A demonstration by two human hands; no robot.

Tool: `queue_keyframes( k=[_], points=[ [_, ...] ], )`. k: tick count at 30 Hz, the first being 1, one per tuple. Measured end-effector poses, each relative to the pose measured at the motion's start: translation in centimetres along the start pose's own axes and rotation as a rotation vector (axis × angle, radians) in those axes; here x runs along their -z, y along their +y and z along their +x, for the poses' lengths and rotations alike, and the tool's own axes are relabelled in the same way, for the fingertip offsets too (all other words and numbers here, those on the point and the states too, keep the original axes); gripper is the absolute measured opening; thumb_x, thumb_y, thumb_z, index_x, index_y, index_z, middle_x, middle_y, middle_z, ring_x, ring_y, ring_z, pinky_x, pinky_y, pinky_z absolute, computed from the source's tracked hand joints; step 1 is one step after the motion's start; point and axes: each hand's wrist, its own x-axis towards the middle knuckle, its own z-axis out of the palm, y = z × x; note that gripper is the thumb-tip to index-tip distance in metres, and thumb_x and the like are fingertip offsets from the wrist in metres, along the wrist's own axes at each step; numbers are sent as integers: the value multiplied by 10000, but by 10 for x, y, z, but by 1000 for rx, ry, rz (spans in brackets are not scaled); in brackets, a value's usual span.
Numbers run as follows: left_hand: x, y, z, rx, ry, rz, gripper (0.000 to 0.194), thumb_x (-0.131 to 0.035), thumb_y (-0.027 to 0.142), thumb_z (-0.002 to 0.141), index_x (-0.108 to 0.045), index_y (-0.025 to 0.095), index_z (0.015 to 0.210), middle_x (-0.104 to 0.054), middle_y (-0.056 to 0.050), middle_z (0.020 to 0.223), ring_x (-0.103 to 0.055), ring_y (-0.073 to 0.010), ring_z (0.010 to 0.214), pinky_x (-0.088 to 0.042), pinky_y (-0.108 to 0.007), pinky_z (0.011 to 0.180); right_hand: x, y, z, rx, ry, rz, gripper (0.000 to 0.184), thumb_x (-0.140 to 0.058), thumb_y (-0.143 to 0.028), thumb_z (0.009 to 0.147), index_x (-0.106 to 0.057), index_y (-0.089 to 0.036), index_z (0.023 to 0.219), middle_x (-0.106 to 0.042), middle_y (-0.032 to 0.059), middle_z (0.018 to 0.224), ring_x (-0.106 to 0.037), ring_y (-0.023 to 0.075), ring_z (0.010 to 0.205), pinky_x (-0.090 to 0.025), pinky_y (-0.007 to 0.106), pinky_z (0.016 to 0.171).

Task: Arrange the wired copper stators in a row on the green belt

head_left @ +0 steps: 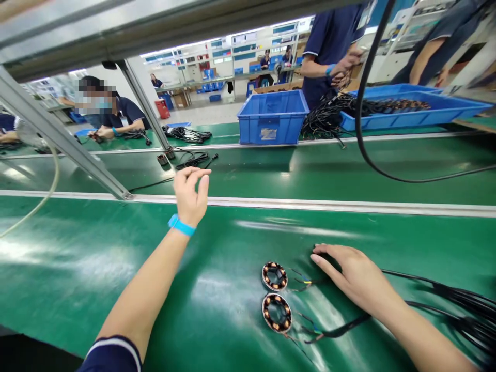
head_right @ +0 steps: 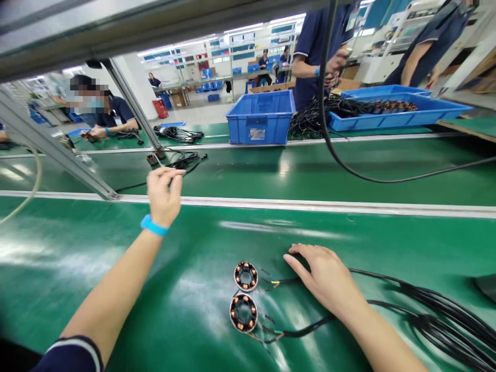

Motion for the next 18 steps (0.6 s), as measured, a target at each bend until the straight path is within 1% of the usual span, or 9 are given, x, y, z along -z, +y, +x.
queue_keyframes(
  k=[3, 5, 7, 10, 12, 14, 16, 18],
  points=[
    [-14, -1, 18, 64, -64, 33, 501, -597, 386, 984, -469, 193, 1428, -442, -132, 1469, -480, -308, 1302, -433, -547, 1092, -2, -1, 1, 43, 24, -42, 501, -362, -625, 1030, -676, -237, 1072, -732, 33, 1102, -696, 279, 1029, -556, 531, 928],
    [-30, -3, 33, 96, -138, 45, 512, -604, 350, 981, -458, 181, 1441, -427, -141, 1493, -459, -316, 1332, -413, -554, 1112, -2, -4, 2, 45, 28, -69, 499, -354, -613, 1036, -668, -229, 1089, -729, 43, 1098, -698, 277, 1026, -564, 528, 916],
    [-46, -6, 49, 117, -207, 52, 518, -606, 353, 979, -462, 169, 1441, -400, -147, 1523, -406, -330, 1386, -368, -569, 1144, 0, -8, 3, 35, 13, -83, 491, -348, -598, 1041, -657, -225, 1119, -722, 48, 1116, -695, 274, 1034, -568, 524, 917],
    [-64, -7, 75, 124, -246, 65, 530, -594, 397, 982, -464, 175, 1445, -347, -140, 1566, -296, -343, 1460, -268, -597, 1197, 3, -12, 5, -1, -33, -79, 469, -350, -571, 1048, -638, -225, 1174, -701, 55, 1174, -688, 269, 1056, -573, 508, 926],
    [-70, -7, 90, 113, -257, 80, 512, -598, 419, 978, -496, 177, 1417, -368, -137, 1554, -281, -342, 1469, -228, -606, 1211, 4, -14, 5, -32, -63, -70, 444, -366, -550, 1049, -630, -230, 1207, -685, 59, 1213, -685, 267, 1064, -577, 490, 931],
    [-71, -5, 103, 91, -275, 96, 453, -601, 424, 977, -557, 164, 1345, -457, -136, 1481, -350, -328, 1430, -257, -597, 1200, 4, -14, 4, -55, -78, -58, 417, -396, -533, 1043, -627, -239, 1229, -674, 61, 1235, -686, 266, 1058, -583, 470, 929],
    [-71, -4, 112, 63, -303, 113, 396, -597, 422, 982, -597, 149, 1269, -555, -128, 1361, -473, -298, 1328, -338, -568, 1161, 2, -13, 3, -65, -78, -49, 403, -419, -523, 1036, -625, -247, 1245, -668, 59, 1248, -688, 265, 1049, -589, 459, 922],
    [-69, -4, 117, 35, -332, 124, 376, -593, 423, 986, -606, 142, 1237, -603, -116, 1270, -557, -269, 1219, -409, -534, 1112, 1, -12, 3, -63, -70, -47, 404, -425, -526, 1030, -627, -251, 1245, -666, 55, 1251, -691, 267, 1037, -595, 463, 914]
  ],
)
